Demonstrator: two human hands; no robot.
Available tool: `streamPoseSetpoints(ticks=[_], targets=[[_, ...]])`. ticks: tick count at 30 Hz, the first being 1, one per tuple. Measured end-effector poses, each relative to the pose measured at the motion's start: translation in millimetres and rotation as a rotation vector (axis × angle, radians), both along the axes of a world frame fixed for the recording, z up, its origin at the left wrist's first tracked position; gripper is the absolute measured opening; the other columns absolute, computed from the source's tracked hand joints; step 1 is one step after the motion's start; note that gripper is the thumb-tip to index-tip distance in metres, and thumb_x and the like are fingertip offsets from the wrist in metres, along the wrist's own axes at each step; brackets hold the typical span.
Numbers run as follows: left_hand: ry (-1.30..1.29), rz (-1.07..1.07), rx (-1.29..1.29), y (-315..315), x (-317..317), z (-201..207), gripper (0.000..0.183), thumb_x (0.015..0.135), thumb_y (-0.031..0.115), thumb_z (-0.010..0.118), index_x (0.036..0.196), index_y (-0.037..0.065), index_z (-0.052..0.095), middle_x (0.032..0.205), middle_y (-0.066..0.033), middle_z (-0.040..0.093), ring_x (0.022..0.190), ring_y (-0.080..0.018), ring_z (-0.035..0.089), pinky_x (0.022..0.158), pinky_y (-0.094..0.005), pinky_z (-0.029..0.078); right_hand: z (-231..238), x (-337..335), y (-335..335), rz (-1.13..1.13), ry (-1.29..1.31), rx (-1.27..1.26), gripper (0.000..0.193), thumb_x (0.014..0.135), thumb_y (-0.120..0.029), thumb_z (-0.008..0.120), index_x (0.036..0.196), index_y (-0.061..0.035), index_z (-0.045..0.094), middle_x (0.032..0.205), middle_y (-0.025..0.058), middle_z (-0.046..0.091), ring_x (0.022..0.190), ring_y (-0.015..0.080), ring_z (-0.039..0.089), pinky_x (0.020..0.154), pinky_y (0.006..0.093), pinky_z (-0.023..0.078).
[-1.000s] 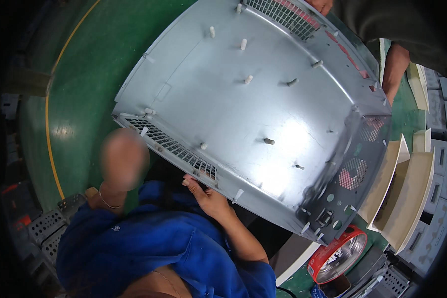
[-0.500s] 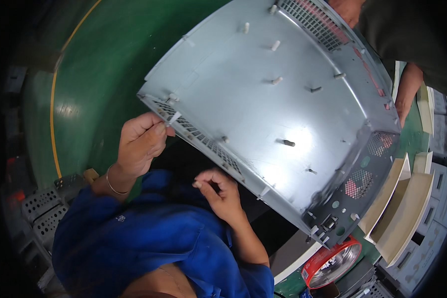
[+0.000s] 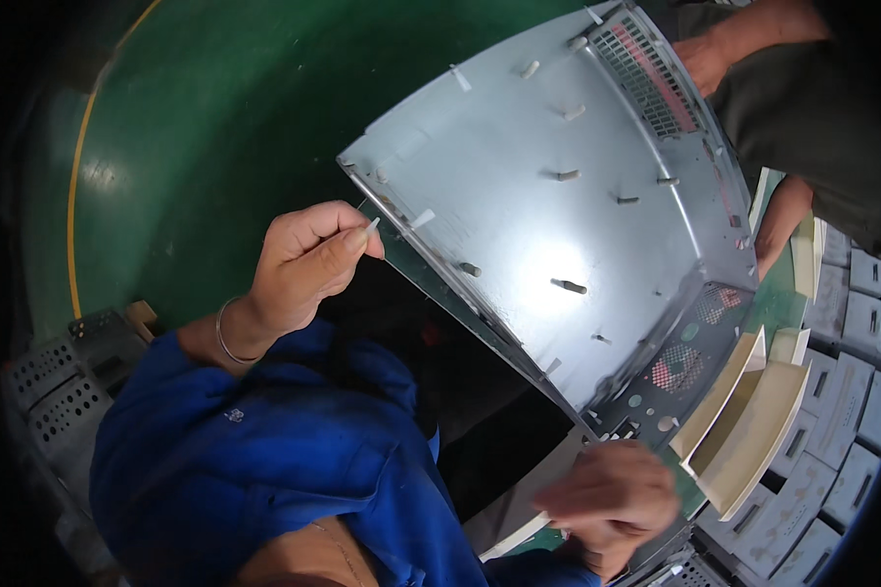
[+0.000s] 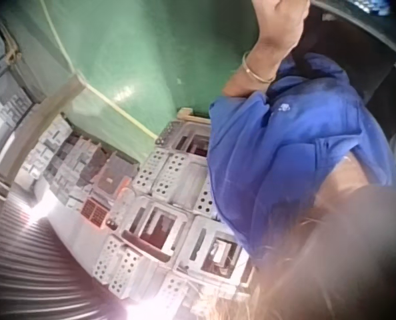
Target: The person inserts small white plastic clips into pre-drilled holes on a large silver metal chassis. They work systematically across the surface, picking clips from a nearby container and pressing them into place.
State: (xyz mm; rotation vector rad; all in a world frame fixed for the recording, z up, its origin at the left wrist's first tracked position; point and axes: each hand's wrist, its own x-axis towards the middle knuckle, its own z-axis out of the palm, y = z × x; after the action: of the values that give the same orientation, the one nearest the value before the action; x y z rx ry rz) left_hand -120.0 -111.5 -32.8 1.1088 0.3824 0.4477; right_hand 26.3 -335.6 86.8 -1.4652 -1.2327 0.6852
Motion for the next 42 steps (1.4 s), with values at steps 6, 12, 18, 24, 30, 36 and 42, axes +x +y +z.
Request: streamPoseSetpoints(ticks=[6, 12, 18, 24, 30, 36, 42], targets=[[0.058, 0.035, -0.215, 7.6, -7.6, -13.1, 0.021, 0.086, 0.016, 0.043, 0.076, -0.002, 0.05, 0.047, 0.0083, 0.029, 0.037, 0.0005, 0.02, 0.034, -0.0177, 0.014, 6.8, 61.8, 57.5, -0.231, -0.317, -0.372, 0.012, 0.074, -0.002, 0.056, 0.086, 0.0002, 0.055, 0.078, 0.0087, 0.058, 0.056, 0.0057, 0.047, 0.047, 0.0172, 0.035], [0.041, 0.064, -0.267, 15.3, -3.4, -18.4, 0.021, 0.086, 0.016, 0.043, 0.076, -0.002, 0.05, 0.047, 0.008, 0.029, 0.037, 0.0001, 0.02, 0.034, -0.0181, 0.014, -47.1, 96.9, 95.6, -0.132, -0.752, -0.669, 0.038, 0.069, 0.001, 0.058, 0.106, -0.0063, 0.052, 0.096, 0.0107, 0.053, 0.067, 0.017, 0.053, 0.063, 0.0263, 0.044], [0.053, 0.047, -0.275, 19.0, -3.9, -22.5, 0.021, 0.085, 0.014, 0.044, 0.073, -0.001, 0.051, 0.047, 0.0075, 0.03, 0.037, 0.0001, 0.021, 0.034, -0.0183, 0.015, -58.2, 94.0, 108.2, -0.104, -0.808, -0.77, 0.046, 0.07, -0.004, 0.059, 0.113, -0.0101, 0.047, 0.104, 0.0107, 0.05, 0.069, 0.0201, 0.053, 0.069, 0.0291, 0.045], [0.055, 0.046, -0.283, 17.8, -4.5, -24.1, 0.02, 0.085, 0.013, 0.044, 0.073, -0.001, 0.051, 0.047, 0.0071, 0.031, 0.037, 0.0, 0.022, 0.034, -0.0182, 0.015, -63.8, 98.9, 110.7, -0.098, -0.837, -0.796, 0.044, 0.07, -0.006, 0.059, 0.113, -0.0085, 0.047, 0.103, 0.0105, 0.05, 0.068, 0.0197, 0.053, 0.068, 0.0297, 0.045], [0.06, 0.063, -0.284, 18.8, -3.5, -21.2, 0.019, 0.084, 0.012, 0.044, 0.073, -0.001, 0.051, 0.047, 0.0067, 0.032, 0.037, -0.0001, 0.022, 0.034, -0.0182, 0.016, -68.0, 100.0, 108.6, -0.119, -0.848, -0.885, 0.044, 0.071, -0.008, 0.06, 0.113, -0.0095, 0.047, 0.106, 0.0097, 0.05, 0.07, 0.0181, 0.055, 0.07, 0.0303, 0.046], [0.066, 0.065, -0.294, 19.1, -1.6, -20.4, 0.019, 0.084, 0.012, 0.044, 0.072, -0.001, 0.051, 0.047, 0.0067, 0.032, 0.037, -0.0002, 0.023, 0.034, -0.0183, 0.016, -72.6, 104.7, 109.1, -0.108, -0.866, -0.933, 0.043, 0.072, -0.009, 0.059, 0.113, -0.0113, 0.047, 0.107, 0.0088, 0.05, 0.071, 0.017, 0.055, 0.071, 0.0309, 0.046], [0.093, 0.062, -0.271, 20.6, -1.7, -20.0, 0.021, 0.083, 0.013, 0.044, 0.068, 0.0, 0.049, 0.046, 0.0066, 0.031, 0.037, -0.0003, 0.023, 0.034, -0.0184, 0.016, -75.1, 106.9, 109.3, -0.099, -0.851, -0.947, 0.042, 0.072, -0.009, 0.058, 0.113, -0.0112, 0.048, 0.105, 0.0078, 0.051, 0.071, 0.0171, 0.054, 0.071, 0.031, 0.045]])
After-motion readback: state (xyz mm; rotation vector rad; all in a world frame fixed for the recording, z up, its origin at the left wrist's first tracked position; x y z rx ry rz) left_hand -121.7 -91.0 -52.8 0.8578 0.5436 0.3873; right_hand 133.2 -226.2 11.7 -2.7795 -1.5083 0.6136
